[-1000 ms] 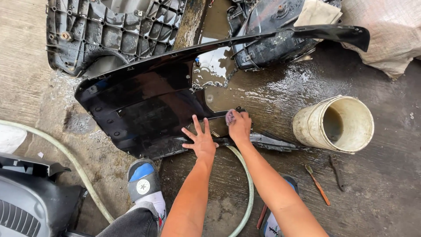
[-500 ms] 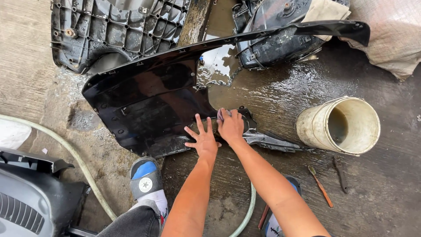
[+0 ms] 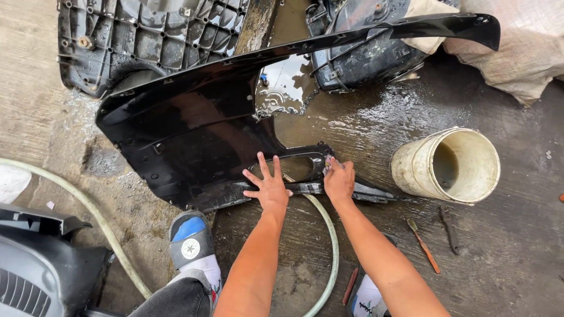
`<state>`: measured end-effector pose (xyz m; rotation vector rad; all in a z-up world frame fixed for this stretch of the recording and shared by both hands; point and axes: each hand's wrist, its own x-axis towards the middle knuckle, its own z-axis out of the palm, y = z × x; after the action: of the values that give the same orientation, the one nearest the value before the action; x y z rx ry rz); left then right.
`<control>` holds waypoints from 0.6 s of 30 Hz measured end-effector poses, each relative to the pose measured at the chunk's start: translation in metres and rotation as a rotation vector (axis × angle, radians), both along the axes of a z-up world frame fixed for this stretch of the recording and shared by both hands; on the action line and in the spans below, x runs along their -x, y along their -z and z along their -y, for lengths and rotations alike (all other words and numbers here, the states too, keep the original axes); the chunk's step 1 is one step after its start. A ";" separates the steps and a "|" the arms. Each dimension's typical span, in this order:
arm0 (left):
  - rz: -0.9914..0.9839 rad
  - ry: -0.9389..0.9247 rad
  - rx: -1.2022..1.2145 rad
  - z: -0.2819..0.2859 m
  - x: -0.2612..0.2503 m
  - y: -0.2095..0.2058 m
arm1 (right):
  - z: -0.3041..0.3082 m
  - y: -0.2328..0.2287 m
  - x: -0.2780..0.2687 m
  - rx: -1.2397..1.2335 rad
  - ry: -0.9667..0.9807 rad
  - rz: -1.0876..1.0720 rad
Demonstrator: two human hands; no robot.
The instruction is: Cleaning motorcycle fairings using a brush, cloth, and water hose.
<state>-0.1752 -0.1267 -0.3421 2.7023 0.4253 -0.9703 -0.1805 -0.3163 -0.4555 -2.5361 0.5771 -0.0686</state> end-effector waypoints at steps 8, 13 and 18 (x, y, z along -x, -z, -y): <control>0.031 0.000 0.009 0.001 -0.001 0.016 | 0.004 0.032 -0.020 0.129 -0.103 0.268; 0.039 0.005 -0.002 0.001 0.001 0.012 | -0.003 0.027 -0.031 0.134 -0.087 0.382; 0.051 -0.007 0.014 0.001 0.001 0.011 | -0.020 0.008 -0.052 0.031 -0.021 0.441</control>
<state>-0.1765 -0.1280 -0.3528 2.7049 0.4162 -0.8970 -0.1288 -0.2966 -0.4631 -2.4442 0.3735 -0.6150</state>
